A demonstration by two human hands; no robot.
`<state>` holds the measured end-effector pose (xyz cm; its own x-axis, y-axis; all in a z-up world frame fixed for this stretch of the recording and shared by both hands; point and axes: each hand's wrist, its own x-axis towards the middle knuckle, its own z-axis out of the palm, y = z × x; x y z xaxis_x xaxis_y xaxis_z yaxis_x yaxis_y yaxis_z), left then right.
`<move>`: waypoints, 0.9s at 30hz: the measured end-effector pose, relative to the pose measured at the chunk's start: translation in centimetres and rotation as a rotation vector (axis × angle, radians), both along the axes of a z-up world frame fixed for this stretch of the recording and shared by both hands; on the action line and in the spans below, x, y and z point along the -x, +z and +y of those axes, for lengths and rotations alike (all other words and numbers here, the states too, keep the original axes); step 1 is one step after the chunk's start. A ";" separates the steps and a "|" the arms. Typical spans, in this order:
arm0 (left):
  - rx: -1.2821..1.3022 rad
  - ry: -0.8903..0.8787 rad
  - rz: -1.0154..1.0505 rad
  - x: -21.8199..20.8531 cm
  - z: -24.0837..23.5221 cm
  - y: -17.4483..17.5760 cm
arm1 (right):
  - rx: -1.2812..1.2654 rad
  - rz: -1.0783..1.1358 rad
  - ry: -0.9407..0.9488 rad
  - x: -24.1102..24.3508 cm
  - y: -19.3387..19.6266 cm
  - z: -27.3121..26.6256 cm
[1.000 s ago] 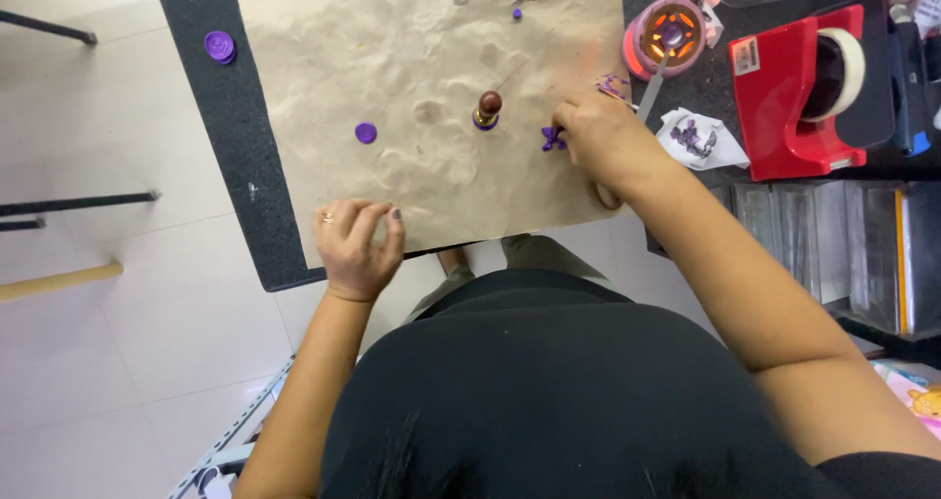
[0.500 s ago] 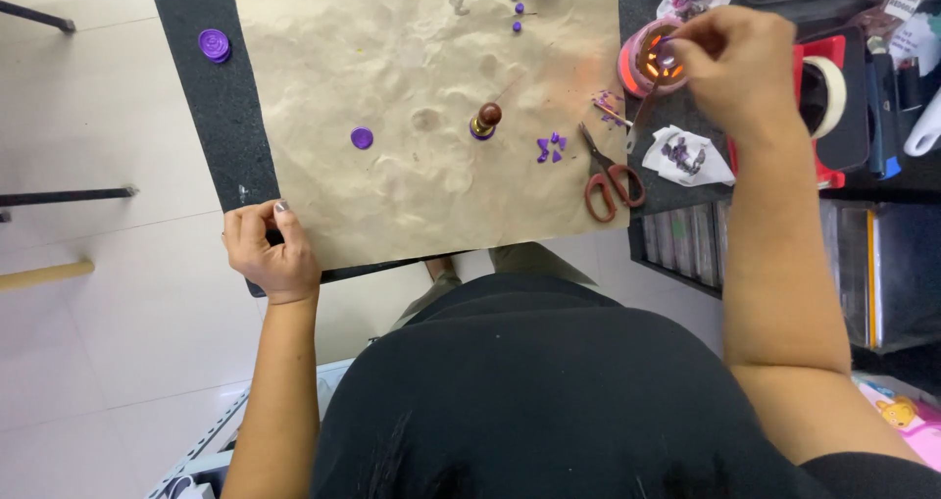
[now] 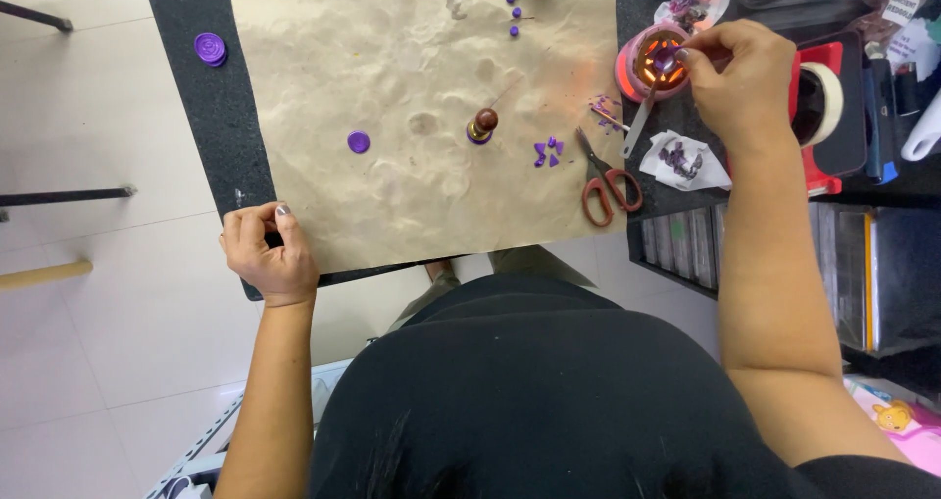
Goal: A person creates wax seals by melting wax beads in a spoon over a candle and pressing a stamp into the melted wax on paper.
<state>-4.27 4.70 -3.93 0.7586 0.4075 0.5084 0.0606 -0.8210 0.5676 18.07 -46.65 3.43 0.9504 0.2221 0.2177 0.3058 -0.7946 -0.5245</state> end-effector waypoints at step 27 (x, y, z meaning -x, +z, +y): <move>0.058 -0.076 -0.137 -0.4 0.6 0.1 | 0.473 -0.075 0.479 5.5 -7.2 8.6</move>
